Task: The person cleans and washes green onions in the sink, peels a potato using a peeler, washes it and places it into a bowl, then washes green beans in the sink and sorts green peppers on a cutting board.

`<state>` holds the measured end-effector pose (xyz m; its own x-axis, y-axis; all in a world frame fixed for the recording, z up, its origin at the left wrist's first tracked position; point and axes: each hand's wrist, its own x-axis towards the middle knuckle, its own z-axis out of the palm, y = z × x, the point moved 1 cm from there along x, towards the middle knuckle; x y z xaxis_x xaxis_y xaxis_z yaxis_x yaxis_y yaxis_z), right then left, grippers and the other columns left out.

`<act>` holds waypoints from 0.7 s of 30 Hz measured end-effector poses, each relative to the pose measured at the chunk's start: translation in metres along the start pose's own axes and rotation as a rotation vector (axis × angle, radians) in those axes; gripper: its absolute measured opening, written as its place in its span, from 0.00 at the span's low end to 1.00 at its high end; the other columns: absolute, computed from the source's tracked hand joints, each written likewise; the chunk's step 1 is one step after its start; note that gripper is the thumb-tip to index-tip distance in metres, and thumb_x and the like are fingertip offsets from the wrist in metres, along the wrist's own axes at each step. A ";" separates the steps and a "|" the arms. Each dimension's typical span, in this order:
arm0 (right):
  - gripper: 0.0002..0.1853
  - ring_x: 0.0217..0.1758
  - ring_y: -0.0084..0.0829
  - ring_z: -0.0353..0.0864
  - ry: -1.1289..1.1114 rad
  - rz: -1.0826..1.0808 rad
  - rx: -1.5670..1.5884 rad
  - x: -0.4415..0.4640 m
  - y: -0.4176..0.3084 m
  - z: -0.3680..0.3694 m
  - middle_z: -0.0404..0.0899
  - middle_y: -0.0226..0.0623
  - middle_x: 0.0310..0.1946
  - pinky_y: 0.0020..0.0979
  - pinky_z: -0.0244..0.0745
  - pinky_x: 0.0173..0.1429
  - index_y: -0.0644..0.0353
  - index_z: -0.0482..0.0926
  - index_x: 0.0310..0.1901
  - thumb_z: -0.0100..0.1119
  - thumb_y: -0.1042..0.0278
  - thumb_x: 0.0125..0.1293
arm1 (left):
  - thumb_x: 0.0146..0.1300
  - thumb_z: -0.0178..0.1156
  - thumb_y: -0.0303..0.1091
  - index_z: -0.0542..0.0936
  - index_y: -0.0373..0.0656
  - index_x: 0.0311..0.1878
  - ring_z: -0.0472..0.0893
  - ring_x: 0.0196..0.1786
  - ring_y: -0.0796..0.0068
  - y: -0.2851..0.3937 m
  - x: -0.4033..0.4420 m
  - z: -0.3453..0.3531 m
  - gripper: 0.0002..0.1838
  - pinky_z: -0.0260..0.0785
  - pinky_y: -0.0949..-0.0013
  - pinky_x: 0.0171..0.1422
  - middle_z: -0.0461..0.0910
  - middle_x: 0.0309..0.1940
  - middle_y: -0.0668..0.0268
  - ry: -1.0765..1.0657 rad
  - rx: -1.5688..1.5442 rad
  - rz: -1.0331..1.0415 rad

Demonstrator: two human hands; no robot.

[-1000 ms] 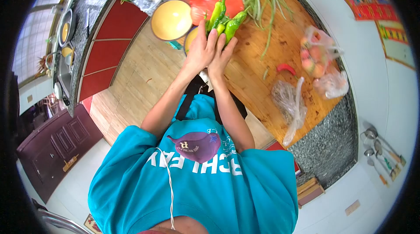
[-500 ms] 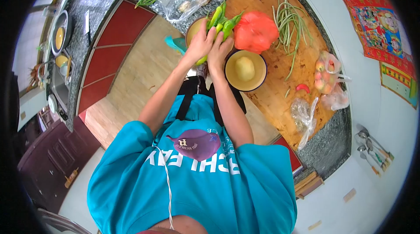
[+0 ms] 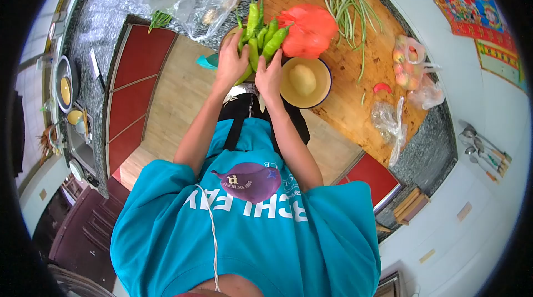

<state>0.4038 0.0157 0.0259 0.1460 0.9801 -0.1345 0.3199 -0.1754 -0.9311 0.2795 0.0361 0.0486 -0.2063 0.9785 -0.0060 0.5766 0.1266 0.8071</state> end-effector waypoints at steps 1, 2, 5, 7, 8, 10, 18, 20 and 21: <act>0.31 0.57 0.58 0.76 0.015 -0.068 0.049 -0.002 0.001 -0.002 0.76 0.63 0.54 0.46 0.72 0.59 0.71 0.59 0.68 0.54 0.68 0.68 | 0.61 0.58 0.29 0.72 0.32 0.63 0.71 0.61 0.38 0.005 -0.002 0.001 0.26 0.63 0.50 0.67 0.70 0.60 0.38 0.051 0.076 0.050; 0.29 0.53 0.58 0.79 -0.010 -0.020 0.042 -0.006 0.004 -0.009 0.80 0.61 0.49 0.45 0.75 0.54 0.71 0.61 0.67 0.55 0.70 0.67 | 0.60 0.59 0.30 0.75 0.34 0.59 0.70 0.59 0.41 0.011 -0.007 0.005 0.23 0.63 0.50 0.64 0.70 0.56 0.41 0.117 0.139 0.077; 0.23 0.48 0.48 0.85 0.069 -0.063 0.064 -0.017 -0.012 -0.033 0.82 0.56 0.45 0.40 0.79 0.49 0.71 0.69 0.62 0.56 0.73 0.67 | 0.59 0.61 0.30 0.76 0.35 0.53 0.70 0.52 0.46 0.061 -0.017 0.005 0.18 0.64 0.51 0.58 0.70 0.49 0.45 0.188 0.277 0.141; 0.15 0.41 0.41 0.87 0.075 -0.026 0.056 -0.019 -0.014 -0.062 0.84 0.53 0.39 0.36 0.80 0.43 0.70 0.76 0.53 0.58 0.73 0.67 | 0.58 0.61 0.27 0.76 0.36 0.47 0.70 0.48 0.49 0.080 -0.023 0.024 0.14 0.63 0.53 0.53 0.70 0.43 0.48 0.211 0.265 0.223; 0.08 0.34 0.38 0.87 0.143 -0.051 0.059 -0.017 -0.017 -0.078 0.84 0.49 0.32 0.35 0.80 0.37 0.69 0.79 0.42 0.59 0.72 0.67 | 0.58 0.61 0.26 0.76 0.36 0.47 0.70 0.49 0.49 0.088 -0.027 0.038 0.13 0.64 0.54 0.53 0.70 0.43 0.48 0.170 0.150 0.300; 0.07 0.32 0.38 0.87 0.205 -0.019 0.014 -0.016 -0.011 -0.117 0.84 0.48 0.29 0.35 0.79 0.35 0.68 0.79 0.40 0.59 0.72 0.67 | 0.57 0.59 0.22 0.76 0.37 0.46 0.71 0.50 0.48 0.107 -0.036 0.067 0.12 0.65 0.54 0.55 0.71 0.44 0.49 0.079 -0.007 0.448; 0.07 0.30 0.35 0.82 0.465 0.106 -0.202 -0.026 0.110 -0.271 0.82 0.47 0.34 0.35 0.75 0.35 0.63 0.78 0.38 0.60 0.69 0.67 | 0.61 0.58 0.27 0.79 0.32 0.41 0.80 0.44 0.44 0.181 -0.105 0.227 0.08 0.74 0.53 0.49 0.80 0.38 0.44 -0.482 -0.203 0.341; 0.06 0.34 0.37 0.83 0.492 0.111 -0.289 -0.023 0.140 -0.302 0.82 0.49 0.37 0.36 0.75 0.37 0.63 0.78 0.39 0.60 0.69 0.68 | 0.61 0.61 0.32 0.81 0.35 0.44 0.84 0.43 0.45 0.183 -0.114 0.266 0.12 0.78 0.57 0.45 0.82 0.43 0.42 -0.620 -0.017 0.128; 0.06 0.38 0.38 0.83 0.506 0.115 -0.378 -0.023 0.149 -0.316 0.82 0.51 0.40 0.38 0.76 0.40 0.62 0.78 0.40 0.59 0.69 0.68 | 0.61 0.62 0.33 0.82 0.38 0.46 0.84 0.45 0.47 0.186 -0.116 0.282 0.12 0.78 0.59 0.47 0.82 0.45 0.42 -0.699 0.064 0.075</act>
<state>0.7438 -0.0623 -0.0030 0.5929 0.8045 0.0366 0.5705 -0.3875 -0.7241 0.6334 -0.0082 0.0334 0.3794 0.8576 -0.3473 0.6195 0.0433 0.7838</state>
